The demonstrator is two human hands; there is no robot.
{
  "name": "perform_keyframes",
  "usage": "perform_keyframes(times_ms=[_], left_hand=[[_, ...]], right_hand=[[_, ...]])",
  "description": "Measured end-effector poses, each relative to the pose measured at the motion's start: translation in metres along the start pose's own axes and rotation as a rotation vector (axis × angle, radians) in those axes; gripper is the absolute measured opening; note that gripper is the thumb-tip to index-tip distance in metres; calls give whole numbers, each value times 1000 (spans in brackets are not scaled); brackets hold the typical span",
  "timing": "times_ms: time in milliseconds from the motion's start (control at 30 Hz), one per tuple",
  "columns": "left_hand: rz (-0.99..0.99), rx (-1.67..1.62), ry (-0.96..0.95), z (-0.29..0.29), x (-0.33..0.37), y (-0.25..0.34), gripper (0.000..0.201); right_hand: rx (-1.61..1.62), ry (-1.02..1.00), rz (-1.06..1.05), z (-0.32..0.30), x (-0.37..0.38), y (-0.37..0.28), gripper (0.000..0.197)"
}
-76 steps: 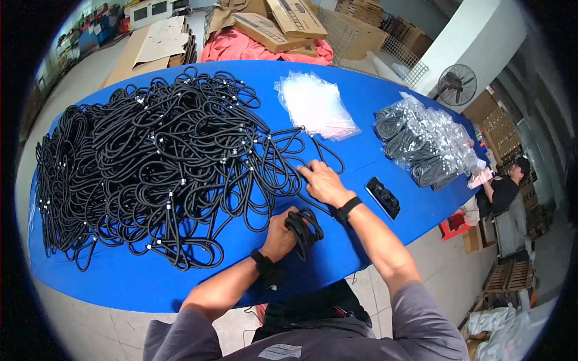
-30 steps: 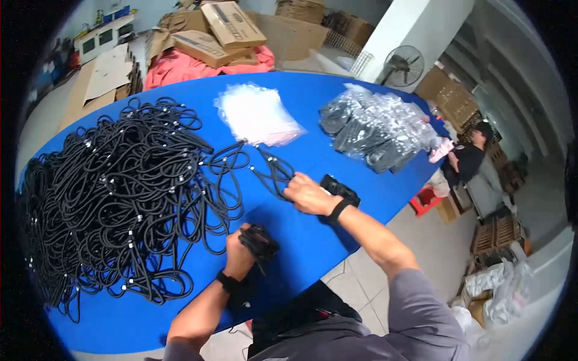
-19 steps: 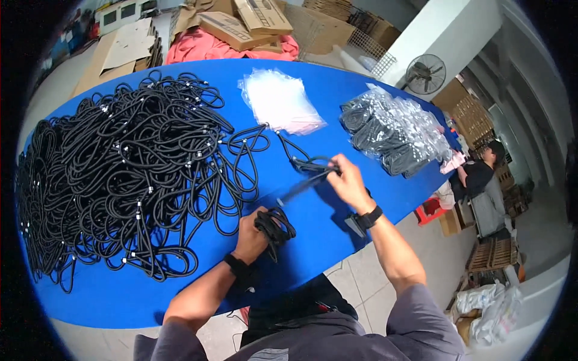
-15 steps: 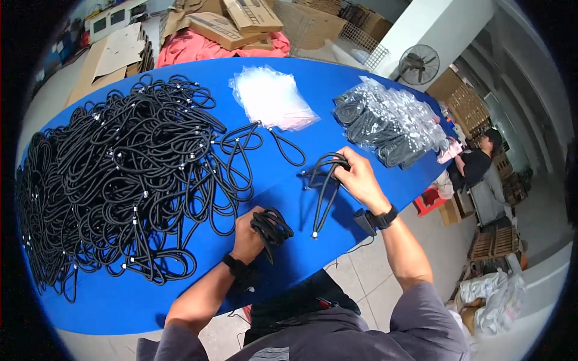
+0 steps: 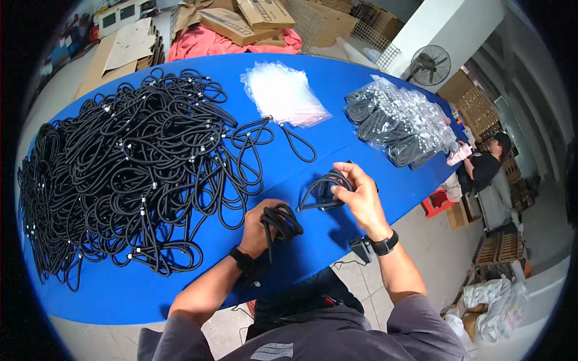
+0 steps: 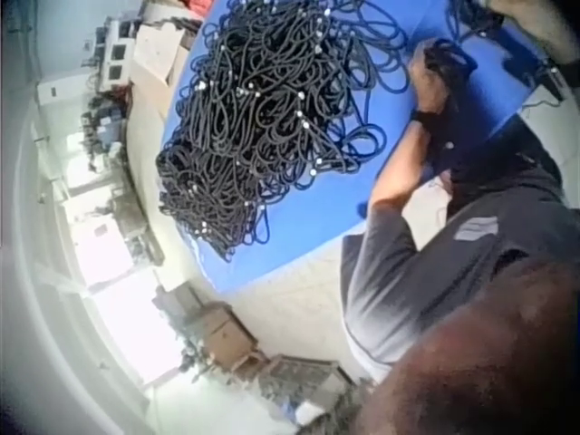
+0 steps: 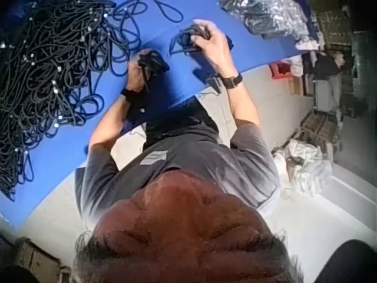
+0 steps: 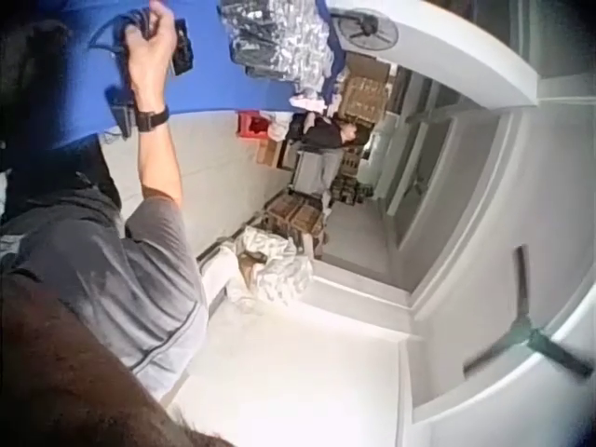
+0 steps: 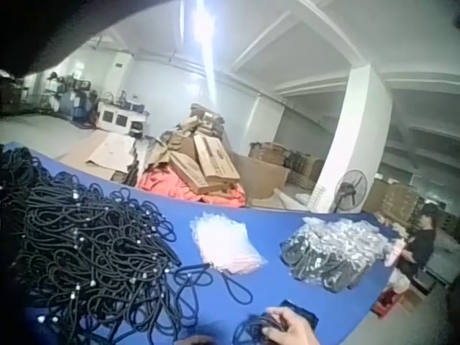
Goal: The person gathers black cables from a pile, coils them together by hand, and places the bundle into a plastic bag. After sealing the bag, they set it aside with other packaged cables and reach for another plastic bag to repeat the process.
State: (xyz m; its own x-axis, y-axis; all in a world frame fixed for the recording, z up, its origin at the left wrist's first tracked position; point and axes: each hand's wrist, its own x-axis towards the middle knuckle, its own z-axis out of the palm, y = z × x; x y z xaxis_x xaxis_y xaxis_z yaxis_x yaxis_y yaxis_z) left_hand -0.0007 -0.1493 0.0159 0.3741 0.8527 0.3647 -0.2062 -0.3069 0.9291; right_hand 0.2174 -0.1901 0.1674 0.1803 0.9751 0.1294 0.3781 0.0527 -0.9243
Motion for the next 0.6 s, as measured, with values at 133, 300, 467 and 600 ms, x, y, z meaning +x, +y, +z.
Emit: perform_keyframes(times_ms=[133,300,467,600], left_hand=[[-107,-317,52,-5,0,1,15],[-154,-326,13,-6,-4,7,32],[-171,-428,8,-8,-9,2,38],[-209,-394,20,-7,-4,17,34]], right_hand=[[215,-17,144,28,-11,2,45],[470,-103,175,55,-19,-12,48],[570,-180,187,69,-23,-3,52],[450,-215,192,64,-23,-4,54]])
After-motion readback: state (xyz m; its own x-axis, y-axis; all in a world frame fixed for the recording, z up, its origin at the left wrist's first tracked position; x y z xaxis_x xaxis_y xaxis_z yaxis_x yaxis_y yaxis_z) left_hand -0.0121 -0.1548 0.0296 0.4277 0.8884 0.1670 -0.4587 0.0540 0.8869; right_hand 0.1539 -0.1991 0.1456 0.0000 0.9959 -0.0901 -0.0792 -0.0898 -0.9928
